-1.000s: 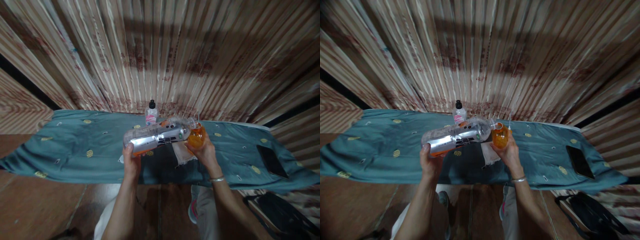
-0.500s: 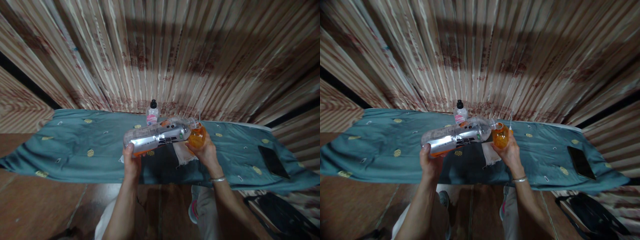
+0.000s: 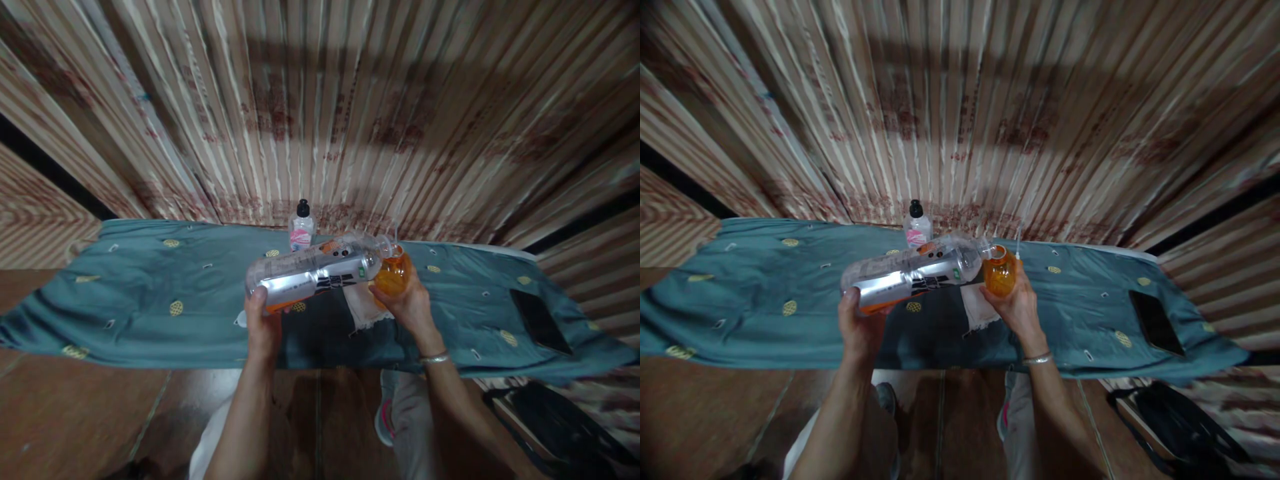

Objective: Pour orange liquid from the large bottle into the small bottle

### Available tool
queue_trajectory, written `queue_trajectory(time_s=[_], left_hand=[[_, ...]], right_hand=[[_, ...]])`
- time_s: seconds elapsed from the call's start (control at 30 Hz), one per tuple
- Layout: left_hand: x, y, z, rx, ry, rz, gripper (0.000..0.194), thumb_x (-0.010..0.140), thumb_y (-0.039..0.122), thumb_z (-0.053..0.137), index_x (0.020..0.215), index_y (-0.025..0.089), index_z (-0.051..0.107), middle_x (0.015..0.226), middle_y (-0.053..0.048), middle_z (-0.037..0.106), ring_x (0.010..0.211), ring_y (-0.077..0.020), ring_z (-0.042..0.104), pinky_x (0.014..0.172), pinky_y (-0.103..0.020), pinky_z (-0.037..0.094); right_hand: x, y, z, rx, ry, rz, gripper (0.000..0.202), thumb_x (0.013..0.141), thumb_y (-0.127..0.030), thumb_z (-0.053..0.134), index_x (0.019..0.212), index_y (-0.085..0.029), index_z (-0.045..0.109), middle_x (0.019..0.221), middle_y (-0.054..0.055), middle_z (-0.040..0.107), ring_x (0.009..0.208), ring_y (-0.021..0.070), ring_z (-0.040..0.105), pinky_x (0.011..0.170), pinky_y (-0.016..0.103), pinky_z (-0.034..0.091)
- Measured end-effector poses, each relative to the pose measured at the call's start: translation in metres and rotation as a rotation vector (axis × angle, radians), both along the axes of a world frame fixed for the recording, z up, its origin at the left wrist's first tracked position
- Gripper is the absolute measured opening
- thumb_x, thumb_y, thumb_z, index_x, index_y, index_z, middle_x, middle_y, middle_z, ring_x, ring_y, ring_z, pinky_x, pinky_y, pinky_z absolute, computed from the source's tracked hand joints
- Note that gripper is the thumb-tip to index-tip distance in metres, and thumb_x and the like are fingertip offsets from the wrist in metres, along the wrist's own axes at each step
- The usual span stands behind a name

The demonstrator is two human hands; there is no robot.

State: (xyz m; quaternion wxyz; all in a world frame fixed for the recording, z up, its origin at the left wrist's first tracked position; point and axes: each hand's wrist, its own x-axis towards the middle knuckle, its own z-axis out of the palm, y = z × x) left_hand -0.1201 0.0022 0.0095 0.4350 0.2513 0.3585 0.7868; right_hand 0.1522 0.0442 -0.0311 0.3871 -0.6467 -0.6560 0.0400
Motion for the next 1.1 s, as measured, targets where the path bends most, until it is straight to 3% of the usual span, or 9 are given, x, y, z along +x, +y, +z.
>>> queue_trajectory(time_s=[0.33, 0.63, 1.1], left_hand=[[-0.001, -0.005, 0.003, -0.072, 0.001, 0.012, 0.074, 0.067, 0.060, 0.075, 0.130, 0.024, 0.069, 0.111, -0.011, 0.074, 0.073, -0.0213, 0.067, 0.056, -0.028, 0.053], [-0.001, -0.003, 0.005, -0.039, 0.021, 0.034, 0.067, 0.067, 0.059, 0.076, 0.124, 0.023, 0.070, 0.091, -0.008, 0.072, 0.064, -0.0180, 0.062, 0.047, -0.023, 0.043], [0.001, -0.004, 0.010, -0.075, 0.028, 0.047, 0.076, 0.062, 0.063, 0.078, 0.126, 0.023, 0.070, 0.099, -0.010, 0.072, 0.058, -0.0152, 0.057, 0.042, -0.021, 0.038]], right_hand=[[-0.001, 0.000, 0.001, -0.015, 0.029, 0.001, 0.097, 0.068, -0.058, 0.077, 0.146, -0.013, 0.043, 0.140, 0.021, 0.062, 0.126, 0.0361, 0.064, 0.105, 0.051, 0.054], [-0.001, -0.001, 0.004, -0.033, 0.041, 0.016, 0.098, 0.068, -0.054, 0.079, 0.149, -0.014, 0.041, 0.140, 0.020, 0.063, 0.126, 0.0356, 0.064, 0.105, 0.051, 0.054], [0.000, -0.001, -0.002, -0.014, 0.061, 0.018, 0.101, 0.068, -0.055, 0.079, 0.150, -0.011, 0.039, 0.141, 0.022, 0.062, 0.127, 0.0364, 0.063, 0.106, 0.053, 0.053]])
